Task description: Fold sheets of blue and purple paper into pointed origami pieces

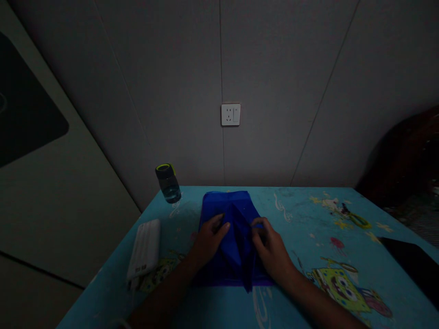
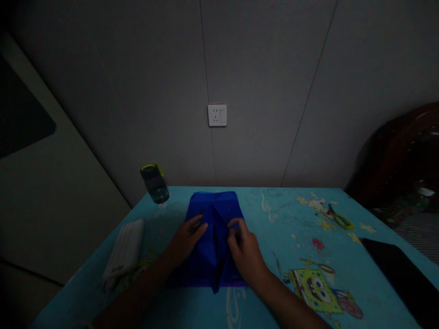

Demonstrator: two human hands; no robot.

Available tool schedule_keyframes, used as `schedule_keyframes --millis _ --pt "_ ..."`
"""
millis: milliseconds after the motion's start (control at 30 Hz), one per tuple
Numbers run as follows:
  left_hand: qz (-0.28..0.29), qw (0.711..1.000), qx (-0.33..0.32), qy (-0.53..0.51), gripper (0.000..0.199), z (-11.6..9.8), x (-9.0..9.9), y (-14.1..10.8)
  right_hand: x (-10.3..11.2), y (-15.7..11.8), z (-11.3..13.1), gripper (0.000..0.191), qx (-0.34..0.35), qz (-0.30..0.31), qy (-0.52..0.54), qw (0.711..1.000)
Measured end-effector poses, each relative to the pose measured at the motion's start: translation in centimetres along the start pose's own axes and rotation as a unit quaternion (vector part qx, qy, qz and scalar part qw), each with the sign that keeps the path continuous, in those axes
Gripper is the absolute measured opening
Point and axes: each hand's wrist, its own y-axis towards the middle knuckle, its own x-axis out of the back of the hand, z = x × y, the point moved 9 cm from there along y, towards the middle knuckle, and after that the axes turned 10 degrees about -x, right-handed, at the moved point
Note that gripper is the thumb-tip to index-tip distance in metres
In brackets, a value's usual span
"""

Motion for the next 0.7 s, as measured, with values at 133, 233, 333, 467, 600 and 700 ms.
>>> schedule_keyframes --millis 133,233,333,467,600,700 --pt "0.007 1.0 -0.006 0.012 0.038 0.0 0.1 0.0 0.2 0.3 -0.2 0.019 0.012 -0.01 0.029 0.999" --pt "0.025 1.0 -0.01 -0.015 0.037 -0.3 -0.3 -0.1 -0.1 0.7 -1.1 0.017 -0.028 -0.004 0.079 0.996" --pt "0.03 0.997 -0.011 -0.068 0.039 -0.7 -0.8 -0.2 -0.4 0.8 -1.5 0.022 -0.035 0.002 0.108 0.994" --pt "0.027 0.994 -0.009 -0.103 0.041 -0.9 -1.0 -0.2 -0.4 0.7 -1.7 0.023 -0.027 -0.002 0.049 0.998" --pt "0.021 0.997 -0.008 -0.076 0.041 -0.7 -1.0 -0.4 0.2 0.6 -1.3 0.021 0.006 -0.028 -0.063 0.998" --pt "0.027 0.997 -0.016 -0.069 0.042 -0.5 -1.2 -0.5 1.0 0.5 -0.3 0.015 0.014 -0.067 -0.124 0.99"
